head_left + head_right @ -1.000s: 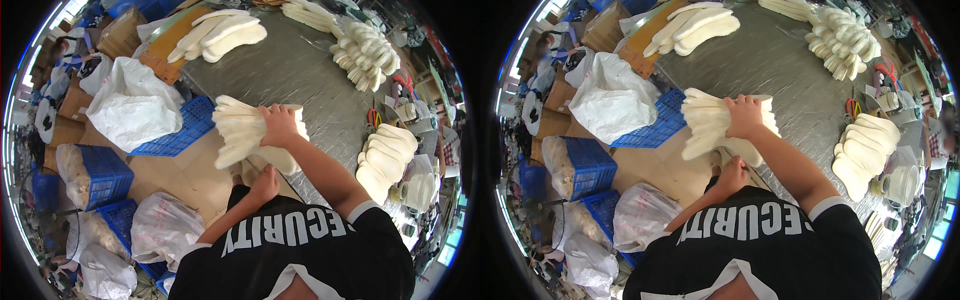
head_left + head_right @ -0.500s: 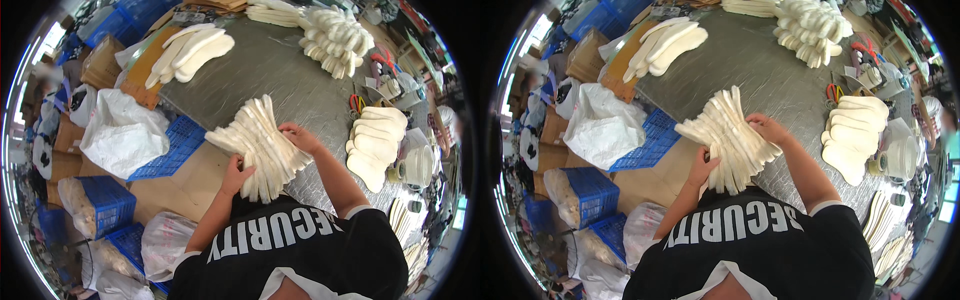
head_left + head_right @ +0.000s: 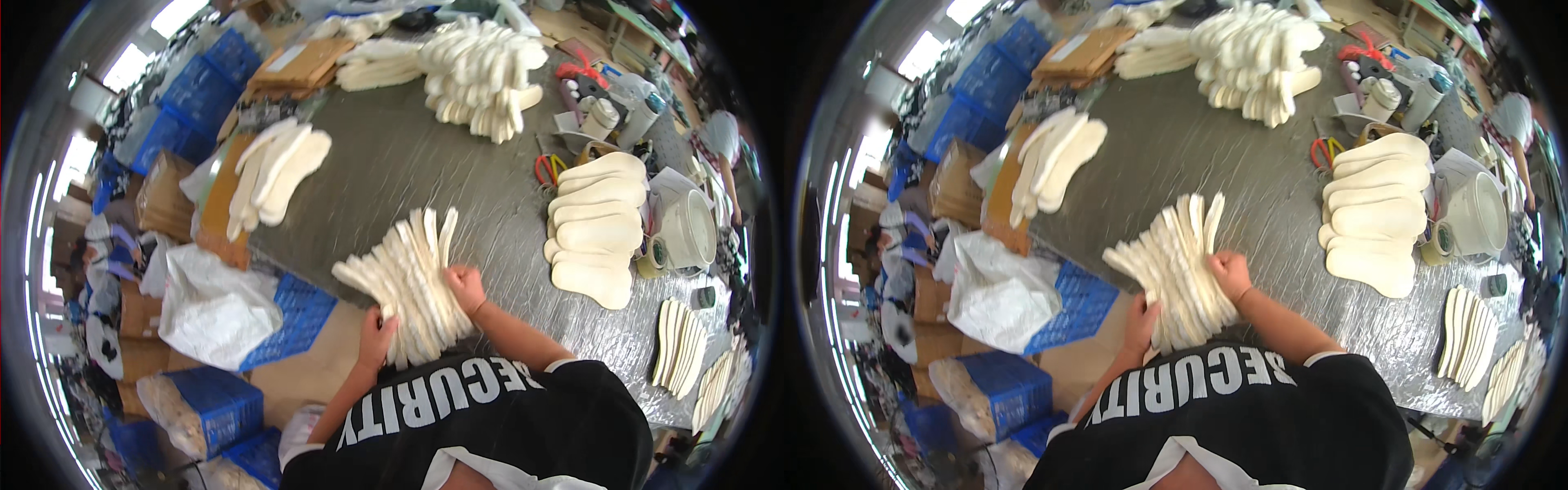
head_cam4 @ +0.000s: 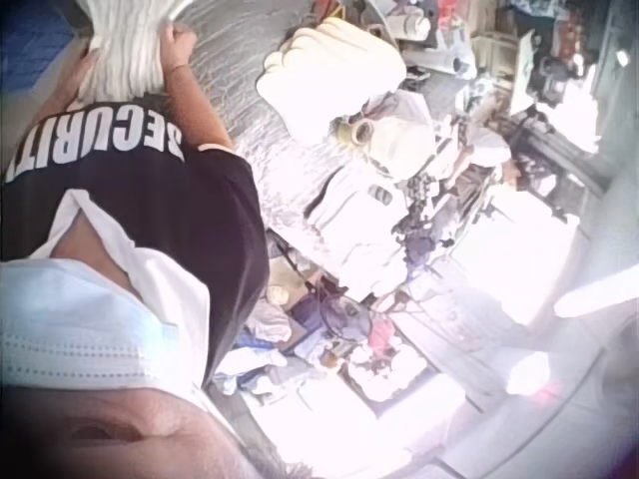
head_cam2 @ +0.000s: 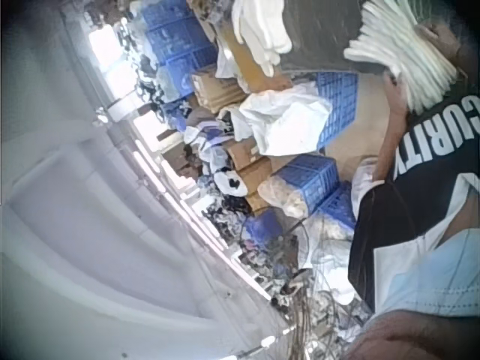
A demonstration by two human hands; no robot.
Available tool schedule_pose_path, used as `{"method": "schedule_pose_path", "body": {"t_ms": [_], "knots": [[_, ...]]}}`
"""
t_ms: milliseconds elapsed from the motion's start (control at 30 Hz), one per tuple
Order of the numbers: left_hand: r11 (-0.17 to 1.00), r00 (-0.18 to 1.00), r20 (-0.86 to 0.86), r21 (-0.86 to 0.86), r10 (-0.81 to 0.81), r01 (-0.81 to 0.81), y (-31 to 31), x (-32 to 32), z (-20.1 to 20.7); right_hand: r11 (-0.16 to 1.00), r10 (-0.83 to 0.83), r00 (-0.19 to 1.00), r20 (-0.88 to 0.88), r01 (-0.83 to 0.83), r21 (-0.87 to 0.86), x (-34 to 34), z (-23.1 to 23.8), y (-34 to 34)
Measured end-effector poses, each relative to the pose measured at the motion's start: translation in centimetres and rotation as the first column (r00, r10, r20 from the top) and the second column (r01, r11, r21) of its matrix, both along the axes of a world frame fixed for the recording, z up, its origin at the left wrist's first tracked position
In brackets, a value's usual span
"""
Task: Stacking and counting white fleece-lined shoe insoles, then bundling them with rubber bands.
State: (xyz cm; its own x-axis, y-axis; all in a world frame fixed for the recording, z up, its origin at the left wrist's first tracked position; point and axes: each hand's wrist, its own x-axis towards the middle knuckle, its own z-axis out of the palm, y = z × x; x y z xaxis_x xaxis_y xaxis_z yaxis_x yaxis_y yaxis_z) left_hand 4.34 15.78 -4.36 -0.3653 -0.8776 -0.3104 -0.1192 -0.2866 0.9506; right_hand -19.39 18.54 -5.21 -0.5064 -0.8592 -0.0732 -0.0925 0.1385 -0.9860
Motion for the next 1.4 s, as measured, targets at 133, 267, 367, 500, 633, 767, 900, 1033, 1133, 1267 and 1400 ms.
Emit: {"method": "schedule_pose_path", "body": {"t_ms": [133,267,367,500,633,767,900,1033,1133,1267,1400], "knots": [[0.993,0.997,-0.010,-0.087,-0.083,0.082,0.7,0.5,-0.4,0.971,0.212,0.977,-0.039,-0.206,0.122,-1.0,0.7,0.7],[0.982,0.978,-0.114,0.054,-0.175,0.182,-0.6,-2.2,3.3,0.965,0.255,0.939,0.232,-0.263,0.005,-1.2,0.9,1.0],[0.932,0.948,-0.304,0.306,-0.097,0.194,-3.2,-3.1,3.8,0.974,0.210,0.866,0.454,-0.227,-0.017,-1.2,4.4,-0.1],[0.941,0.933,-0.318,0.230,-0.169,0.248,-9.9,-6.1,5.1,0.981,0.193,0.882,0.429,-0.168,-0.096,-3.3,6.8,-5.2],[0.953,0.893,-0.404,0.138,-0.196,0.272,-18.1,-9.5,5.7,0.964,0.268,0.862,0.430,-0.239,-0.121,-7.2,9.1,-15.2],[0.978,0.811,-0.575,0.090,-0.104,0.189,-25.0,-14.9,7.4,0.941,0.334,0.933,-0.137,-0.322,0.102,-13.5,12.0,-26.2],[0.943,0.880,-0.339,-0.107,-0.333,0.316,-32.9,-17.6,5.2,0.937,0.269,0.774,-0.573,-0.073,0.341,-17.7,12.0,-33.3],[0.584,0.931,0.302,-0.726,-0.204,0.364,-36.5,-11.5,5.1,0.987,-0.053,0.483,-0.874,0.161,0.029,-10.8,11.4,-32.7],[0.410,0.861,0.476,-0.832,0.181,0.374,-43.0,-4.0,6.4,0.985,0.098,0.931,-0.351,-0.041,0.165,-3.1,8.0,-31.2],[0.770,0.536,0.651,-0.638,0.538,0.001,-54.5,9.9,6.4,0.940,0.027,0.791,0.612,-0.229,0.254,7.6,1.7,-34.8],[0.948,0.710,0.642,-0.296,0.289,-0.119,-58.7,16.1,3.0,0.952,0.045,0.346,0.937,-0.300,0.065,12.8,1.6,-40.0]]}}
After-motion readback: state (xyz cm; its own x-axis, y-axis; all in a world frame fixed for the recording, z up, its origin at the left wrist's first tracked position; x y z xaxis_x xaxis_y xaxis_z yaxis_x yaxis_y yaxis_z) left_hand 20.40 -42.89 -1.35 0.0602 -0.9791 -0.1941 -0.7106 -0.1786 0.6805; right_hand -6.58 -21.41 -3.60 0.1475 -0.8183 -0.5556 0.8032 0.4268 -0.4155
